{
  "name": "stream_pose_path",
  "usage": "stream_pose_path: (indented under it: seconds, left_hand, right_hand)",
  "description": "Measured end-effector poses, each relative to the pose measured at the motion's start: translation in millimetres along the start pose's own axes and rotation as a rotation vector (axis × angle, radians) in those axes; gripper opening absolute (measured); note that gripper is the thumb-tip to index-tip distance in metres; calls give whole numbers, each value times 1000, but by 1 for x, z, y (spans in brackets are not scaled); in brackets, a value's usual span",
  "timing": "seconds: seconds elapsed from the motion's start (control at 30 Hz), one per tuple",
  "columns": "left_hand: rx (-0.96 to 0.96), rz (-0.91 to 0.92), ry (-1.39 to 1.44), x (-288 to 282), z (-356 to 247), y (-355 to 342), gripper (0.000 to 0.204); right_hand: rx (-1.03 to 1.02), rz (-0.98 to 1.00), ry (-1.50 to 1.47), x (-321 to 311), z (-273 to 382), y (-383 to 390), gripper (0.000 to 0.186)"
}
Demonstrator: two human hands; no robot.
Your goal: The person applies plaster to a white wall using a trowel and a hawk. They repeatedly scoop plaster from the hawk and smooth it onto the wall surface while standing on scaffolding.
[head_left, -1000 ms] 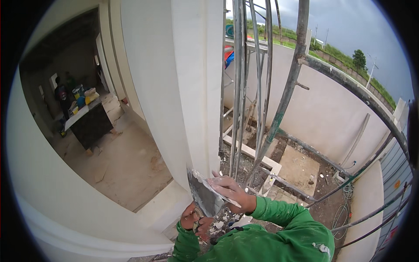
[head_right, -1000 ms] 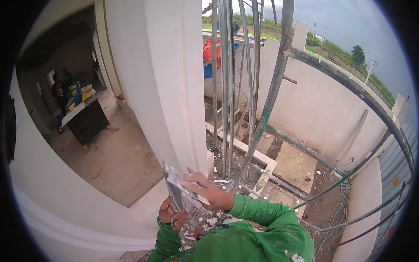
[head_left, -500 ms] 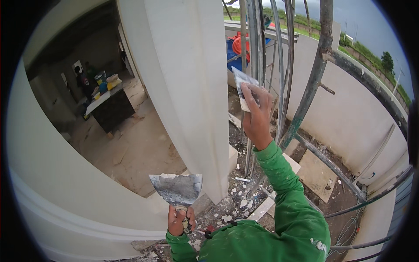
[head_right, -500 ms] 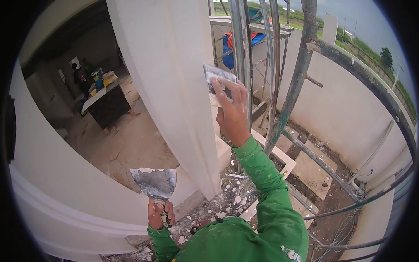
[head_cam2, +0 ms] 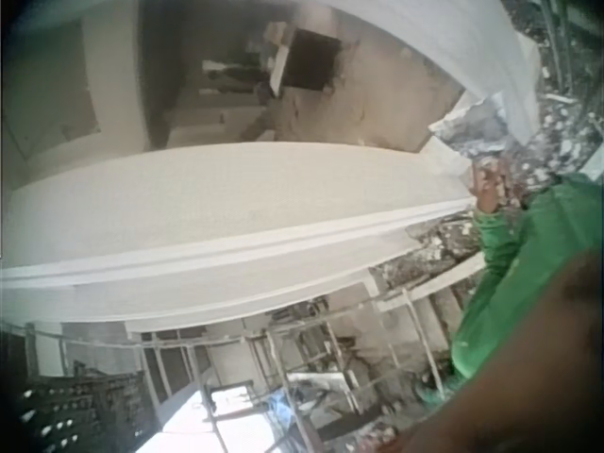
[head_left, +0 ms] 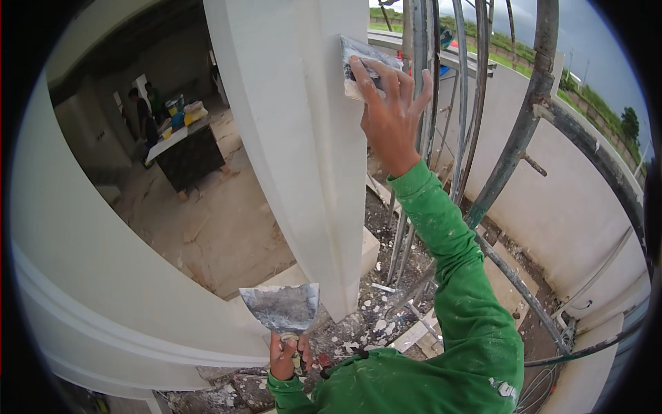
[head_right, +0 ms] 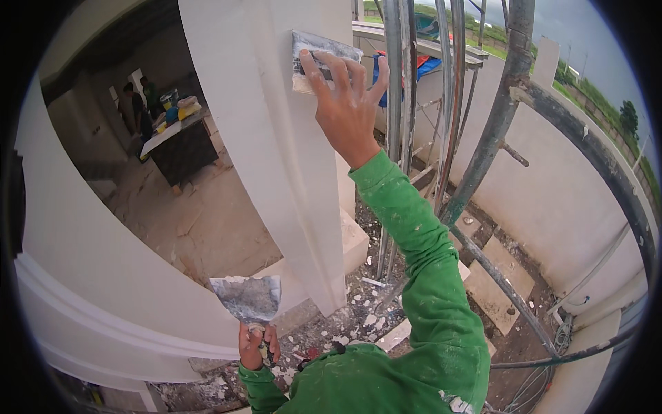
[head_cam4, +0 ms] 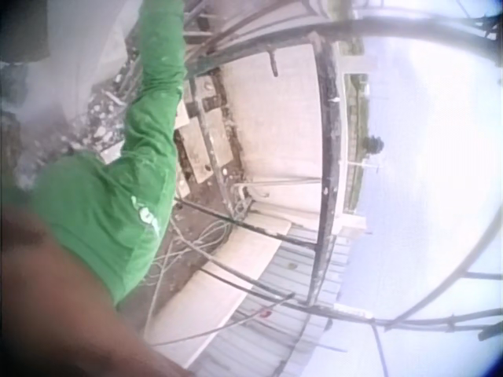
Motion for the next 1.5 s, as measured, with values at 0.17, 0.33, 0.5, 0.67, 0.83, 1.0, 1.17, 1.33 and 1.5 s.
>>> stream_pose_path:
  seconds: [0.17,0.33,0.5,0.67,0.83,1.0,1.17,1.33,1.5]
  left_hand:
    - [-22,-28,-13,2,5,6,47]
    - [-27,-25,25,-3,11,14,50]
    - [-36,-27,29,-2,10,20,50]
    - [-77,-52,12,-2,13,28,44]
    - [-82,-56,36,4,17,32,43]
    - [-73,-43,38,1,21,38,36]
    - [-76,-66,41,3,20,41,43]
    - [-83,-47,21,2,18,44,43]
    - [-80,-57,21,1,19,47,42]
  right_hand:
    - [-26,4,44,3,-2,0,58]
    - [-27,14,18,2,-3,0,61]
    - [-31,9,23,0,-2,-2,61]
    - [-4,27,6,-1,3,-3,63]
    - [48,-7,-65,-10,6,-9,63]
    - [52,20,-53,-15,9,-7,63]
    - [37,59,-41,-14,8,-3,64]
    - [29,47,-7,-8,8,-4,64]
    - [15,23,17,-6,8,-7,61]
Point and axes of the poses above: each hand's wrist, its own y-axis away from the middle knuckle, its own x-axis out of the palm, z = x × y, the point moved 2 cm from there along -y, towards the middle knuckle, and after that the axes turned 12 degrees about z, right-handed, at the moved point
